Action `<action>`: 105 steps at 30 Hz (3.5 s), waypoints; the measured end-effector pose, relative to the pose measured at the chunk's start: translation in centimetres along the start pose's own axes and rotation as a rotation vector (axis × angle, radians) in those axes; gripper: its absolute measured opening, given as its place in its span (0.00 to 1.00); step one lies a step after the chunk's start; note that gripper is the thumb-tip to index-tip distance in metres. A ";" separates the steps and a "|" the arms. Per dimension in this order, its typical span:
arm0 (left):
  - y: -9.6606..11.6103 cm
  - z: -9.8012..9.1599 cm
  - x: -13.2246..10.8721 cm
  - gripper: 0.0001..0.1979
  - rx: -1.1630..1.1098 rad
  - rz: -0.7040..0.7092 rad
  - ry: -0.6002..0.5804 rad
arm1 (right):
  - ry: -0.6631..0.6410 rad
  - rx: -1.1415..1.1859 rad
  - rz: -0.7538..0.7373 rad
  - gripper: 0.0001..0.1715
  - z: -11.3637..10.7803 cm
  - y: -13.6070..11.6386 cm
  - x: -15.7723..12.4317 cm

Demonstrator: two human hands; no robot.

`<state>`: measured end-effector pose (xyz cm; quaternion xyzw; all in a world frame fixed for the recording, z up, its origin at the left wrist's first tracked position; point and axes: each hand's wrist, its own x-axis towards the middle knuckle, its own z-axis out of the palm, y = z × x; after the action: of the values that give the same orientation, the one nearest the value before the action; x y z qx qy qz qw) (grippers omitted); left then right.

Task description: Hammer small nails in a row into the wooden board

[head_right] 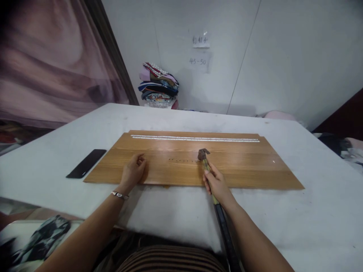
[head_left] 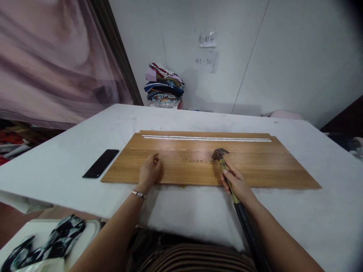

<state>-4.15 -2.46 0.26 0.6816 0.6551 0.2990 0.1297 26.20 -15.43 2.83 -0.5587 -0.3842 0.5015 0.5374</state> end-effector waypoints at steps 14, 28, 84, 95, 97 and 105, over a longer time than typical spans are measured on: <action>-0.5 0.2 -0.1 0.17 0.072 0.143 0.004 | -0.006 -0.006 -0.002 0.41 0.0 0.2 0.0; -0.7 0.2 0.0 0.16 0.109 0.169 -0.023 | -0.019 -0.008 -0.014 0.39 -0.2 0.6 0.2; -0.6 0.2 0.0 0.14 0.034 0.080 -0.013 | -0.015 0.020 -0.011 0.37 -0.2 0.6 0.3; -0.3 0.0 0.1 0.15 0.044 0.040 -0.021 | -0.006 0.024 -0.001 0.39 0.0 0.5 0.3; -0.3 0.0 0.1 0.15 0.050 0.041 -0.026 | -0.004 0.025 -0.004 0.38 -0.1 0.6 0.3; -0.4 0.1 0.1 0.15 0.090 0.058 -0.027 | -0.015 0.015 0.004 0.40 -0.1 0.4 0.4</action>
<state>-4.45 -2.32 -0.02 0.7095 0.6460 0.2638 0.0991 26.31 -15.13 2.33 -0.5517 -0.3830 0.5096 0.5378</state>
